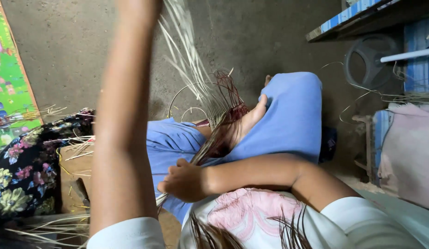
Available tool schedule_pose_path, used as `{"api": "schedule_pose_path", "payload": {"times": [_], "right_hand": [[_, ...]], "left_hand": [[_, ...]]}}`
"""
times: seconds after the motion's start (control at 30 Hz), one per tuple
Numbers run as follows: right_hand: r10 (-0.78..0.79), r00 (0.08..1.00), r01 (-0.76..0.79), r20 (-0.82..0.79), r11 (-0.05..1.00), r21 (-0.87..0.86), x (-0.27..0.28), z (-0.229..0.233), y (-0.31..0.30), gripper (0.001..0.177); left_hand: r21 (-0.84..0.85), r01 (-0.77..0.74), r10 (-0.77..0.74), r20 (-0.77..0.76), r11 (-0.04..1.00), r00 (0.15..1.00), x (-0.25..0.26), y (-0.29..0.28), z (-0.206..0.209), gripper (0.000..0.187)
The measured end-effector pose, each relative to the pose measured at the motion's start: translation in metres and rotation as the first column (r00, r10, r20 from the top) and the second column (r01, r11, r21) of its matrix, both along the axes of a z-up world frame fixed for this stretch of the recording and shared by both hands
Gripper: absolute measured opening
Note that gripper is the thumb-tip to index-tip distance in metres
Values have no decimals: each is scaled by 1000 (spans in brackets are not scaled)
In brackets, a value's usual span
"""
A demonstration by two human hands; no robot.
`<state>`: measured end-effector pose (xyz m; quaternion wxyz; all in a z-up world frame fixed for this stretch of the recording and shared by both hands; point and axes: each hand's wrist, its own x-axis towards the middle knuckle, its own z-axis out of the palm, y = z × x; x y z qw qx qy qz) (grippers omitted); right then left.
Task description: Weaving and braiding long thin strips of material to create a decorative or functional design.
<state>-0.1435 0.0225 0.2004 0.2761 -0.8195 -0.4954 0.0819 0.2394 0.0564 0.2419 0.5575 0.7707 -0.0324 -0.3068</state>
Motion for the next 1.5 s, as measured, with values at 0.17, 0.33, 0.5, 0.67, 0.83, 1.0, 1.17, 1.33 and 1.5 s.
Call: {"api": "schedule_pose_path", "payload": {"times": [0.17,0.33,0.5,0.67,0.83,1.0,1.17,1.33,1.5], "right_hand": [[232,787,-173,-571,972,158,13,9,-20,27],[409,615,-227,-674,910,346,47,36,-86,53],[310,100,582,-945,752,309,113,-59,-170,44],[-605,763,565,-229,795,-218,147,-147,-251,22],[-493,814,196,-307,730,-655,146,-137,-238,28],[-428,843,165,-325,782,-601,146,-107,-219,35],[-328,892,113,-311,828,-549,141,-139,-219,46],[-252,931,36,-265,786,-617,142,-147,-216,28],[-290,871,11,-397,819,-573,159,-138,-216,25]], "left_hand": [[28,11,-11,-7,1000,1000,-172,-26,-94,45],[263,353,-434,386,898,814,-313,-52,-207,72],[502,480,-609,122,719,784,-323,-58,-184,76],[375,426,-496,111,823,861,-319,-48,-219,61],[245,212,-281,293,946,914,-320,-36,-253,14],[225,222,-290,341,949,894,-311,-36,-227,14],[232,226,-294,327,946,898,-313,-35,-225,17],[109,249,-260,93,962,961,-305,-29,-198,22],[80,144,-144,-3,986,990,-304,-24,-211,23]]}}
